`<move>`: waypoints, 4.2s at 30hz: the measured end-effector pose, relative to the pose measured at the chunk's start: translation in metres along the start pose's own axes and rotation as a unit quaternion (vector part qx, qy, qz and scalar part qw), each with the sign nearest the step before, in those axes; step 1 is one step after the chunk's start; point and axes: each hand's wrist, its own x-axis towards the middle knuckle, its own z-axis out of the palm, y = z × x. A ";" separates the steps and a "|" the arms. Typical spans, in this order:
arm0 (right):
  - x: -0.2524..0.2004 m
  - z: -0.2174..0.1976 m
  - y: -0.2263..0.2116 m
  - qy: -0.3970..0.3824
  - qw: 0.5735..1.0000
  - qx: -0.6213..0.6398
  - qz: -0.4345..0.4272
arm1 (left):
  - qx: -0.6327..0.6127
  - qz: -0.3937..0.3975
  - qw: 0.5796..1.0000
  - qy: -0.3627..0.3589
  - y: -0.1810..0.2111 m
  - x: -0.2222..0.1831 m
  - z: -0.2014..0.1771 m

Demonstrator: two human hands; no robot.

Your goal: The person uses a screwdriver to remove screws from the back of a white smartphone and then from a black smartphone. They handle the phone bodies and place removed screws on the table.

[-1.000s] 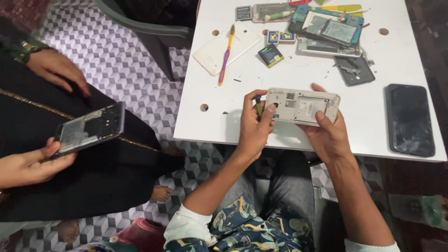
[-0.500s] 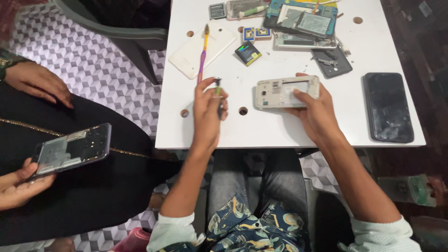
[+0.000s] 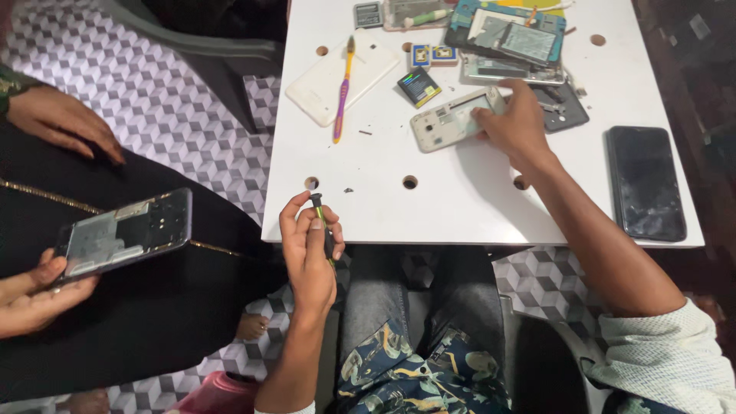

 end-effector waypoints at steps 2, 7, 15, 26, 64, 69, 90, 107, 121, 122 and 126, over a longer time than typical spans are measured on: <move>0.005 0.004 0.006 0.033 0.996 -0.065 -0.044 | -0.003 0.005 1.000 0.002 0.000 -0.004 -0.005; 0.015 0.018 0.028 0.116 0.915 -0.220 -0.319 | -0.020 0.002 1.000 -0.005 0.000 -0.010 -0.006; -0.030 0.043 -0.042 0.003 0.898 -0.244 -0.367 | -0.082 0.003 0.996 0.021 0.004 -0.014 -0.015; -0.151 0.172 -0.104 -0.454 0.788 0.256 -0.327 | -0.160 0.063 0.973 0.155 -0.017 -0.010 -0.029; -0.089 0.008 0.011 -0.214 0.776 0.592 0.036 | -0.053 -0.229 0.968 -0.094 -0.053 0.032 0.125; -0.090 0.009 0.012 -0.220 0.806 0.547 0.041 | -0.009 -0.213 0.969 -0.121 -0.055 0.035 0.121; -0.055 -0.007 0.002 -0.261 0.828 0.493 0.052 | 0.082 0.139 0.946 -0.282 -0.025 0.133 0.083; -0.059 -0.004 0.009 -0.244 0.846 0.469 0.067 | 0.194 0.262 0.897 -0.300 -0.056 0.117 0.083; -0.058 -0.003 0.010 -0.246 0.851 0.459 0.069 | 0.201 0.285 0.882 -0.317 -0.057 0.117 0.083; -0.058 -0.004 0.010 -0.245 0.851 0.459 0.071 | 0.201 0.277 0.884 -0.319 -0.057 0.118 0.083; -0.058 -0.004 0.009 -0.244 0.849 0.463 0.072 | 0.205 0.272 0.884 -0.320 -0.059 0.118 0.082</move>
